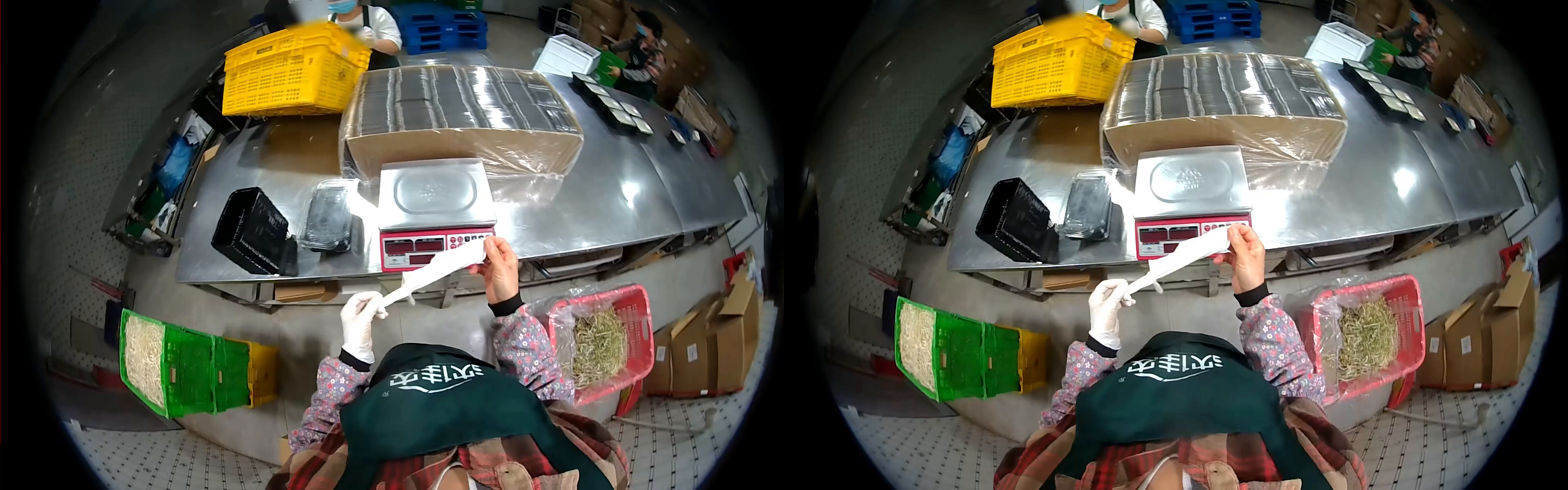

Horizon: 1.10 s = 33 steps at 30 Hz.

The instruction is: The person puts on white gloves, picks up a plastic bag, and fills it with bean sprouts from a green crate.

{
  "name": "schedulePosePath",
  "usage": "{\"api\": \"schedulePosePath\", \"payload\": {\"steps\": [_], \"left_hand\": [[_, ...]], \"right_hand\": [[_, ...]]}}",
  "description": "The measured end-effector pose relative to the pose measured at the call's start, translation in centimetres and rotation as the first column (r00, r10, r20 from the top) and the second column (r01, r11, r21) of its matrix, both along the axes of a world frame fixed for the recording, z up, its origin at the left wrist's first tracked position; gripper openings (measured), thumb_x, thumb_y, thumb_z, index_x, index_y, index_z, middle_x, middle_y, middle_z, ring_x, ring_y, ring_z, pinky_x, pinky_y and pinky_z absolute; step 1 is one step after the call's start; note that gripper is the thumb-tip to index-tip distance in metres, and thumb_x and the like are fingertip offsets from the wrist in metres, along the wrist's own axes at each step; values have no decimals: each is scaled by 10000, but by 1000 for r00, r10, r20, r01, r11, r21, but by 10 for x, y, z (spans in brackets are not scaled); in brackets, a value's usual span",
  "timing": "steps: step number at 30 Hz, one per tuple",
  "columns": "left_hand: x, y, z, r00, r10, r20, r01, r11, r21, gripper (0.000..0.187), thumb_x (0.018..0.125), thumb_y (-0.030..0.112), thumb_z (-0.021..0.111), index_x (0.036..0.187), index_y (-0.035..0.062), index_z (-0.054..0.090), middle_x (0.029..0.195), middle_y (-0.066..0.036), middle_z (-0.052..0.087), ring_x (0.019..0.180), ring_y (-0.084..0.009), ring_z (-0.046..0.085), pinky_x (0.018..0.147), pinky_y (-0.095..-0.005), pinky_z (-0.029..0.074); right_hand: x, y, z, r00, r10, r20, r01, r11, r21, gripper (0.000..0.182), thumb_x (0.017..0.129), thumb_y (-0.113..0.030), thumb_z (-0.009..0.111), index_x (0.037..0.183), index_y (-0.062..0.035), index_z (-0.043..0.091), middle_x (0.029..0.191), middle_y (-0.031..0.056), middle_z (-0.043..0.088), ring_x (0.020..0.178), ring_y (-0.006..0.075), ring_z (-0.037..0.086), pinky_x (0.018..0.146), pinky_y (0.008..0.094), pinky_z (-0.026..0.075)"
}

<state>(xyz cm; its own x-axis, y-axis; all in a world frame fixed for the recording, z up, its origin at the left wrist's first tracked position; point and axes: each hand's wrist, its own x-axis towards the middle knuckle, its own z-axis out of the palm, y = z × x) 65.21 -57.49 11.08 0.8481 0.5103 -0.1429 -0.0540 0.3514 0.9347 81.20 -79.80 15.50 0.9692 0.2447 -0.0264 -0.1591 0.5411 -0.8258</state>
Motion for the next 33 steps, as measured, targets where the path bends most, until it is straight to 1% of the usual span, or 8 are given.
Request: {"api": "schedulePosePath", "payload": {"steps": [11, 17, 20, 24, 26, 29, 31, 33], "left_hand": [[13, -25, 0, 985, -116, -127, 142, 966, 214, 262, 867, 150, 644, 1081, 3, 608, 1008, -47, 624, 936, -110, 565, 865, -252, 432], [35, -57, 18, 994, -89, 61, 66, 951, 302, 202, 821, 101, 685, 1003, 28, 636, 913, -6, 605, 828, -76, 559, 762, -229, 453], [36, -74, 51, 988, -151, 44, 112, 868, 483, 247, 769, 43, 714, 996, 64, 622, 843, 31, 571, 705, -28, 540, 634, -175, 429], [45, -83, 60, 989, -150, 2, 104, 699, 707, 298, 715, 103, 765, 966, 42, 615, 840, 1, 570, 689, -82, 550, 591, -220, 426], [50, -72, 31, 987, -158, -1, 111, 687, 718, 203, 776, 91, 719, 936, 19, 616, 796, -3, 595, 649, -74, 551, 567, -217, 429], [48, -62, 21, 985, -172, 30, 158, 952, 260, 48, 840, 19, 629, 880, -6, 629, 774, -28, 638, 679, -66, 576, 604, -214, 461], [46, -58, 39, 979, -201, 23, 193, 960, 203, 44, 853, 24, 621, 887, -5, 616, 741, -25, 632, 645, -71, 581, 585, -209, 465], [43, -61, 55, 951, -309, -8, 306, 936, 175, 37, 857, 23, 620, 883, -1, 611, 729, -26, 630, 631, -69, 581, 572, -204, 465]], "right_hand": [[7, 0, -1, 974, 170, 151, -176, 984, 29, 90, 960, -203, 502, 971, -115, 485, 803, -50, 511, 658, 18, 467, 551, 179, 379], [0, 7, 9, 930, 133, 343, -46, 967, -250, 124, 951, -193, 512, 947, -70, 529, 794, -47, 524, 668, 5, 458, 576, 162, 388], [-21, 5, 34, 966, 245, 80, -188, 882, -432, 151, 935, -202, 534, 949, -53, 561, 760, -37, 552, 625, 12, 482, 505, 176, 403], [-38, 20, 1, 949, 291, 122, -232, 905, -356, 248, 940, -203, 521, 1108, -34, 589, 846, 4, 610, 642, 59, 568, 508, 199, 473], [-51, 12, 10, 921, 385, -59, -388, 894, -224, 318, 958, -235, 485, 1170, -5, 545, 923, 39, 619, 679, 118, 628, 555, 253, 543], [-59, 3, 7, 926, 370, -78, -378, 900, -216, 346, 952, -217, 501, 1218, 5, 507, 971, 82, 619, 697, 155, 654, 544, 252, 542], [-51, -10, -9, 940, 329, -93, -342, 893, -292, 425, 915, -213, 571, 1281, -19, 475, 1081, 93, 596, 748, 139, 639, 554, 242, 525], [-49, -11, -12, 929, 315, 193, -188, 853, -488, 493, 885, -232, 607, 1308, -30, 455, 1058, 83, 599, 767, 125, 609, 546, 236, 498]]}}
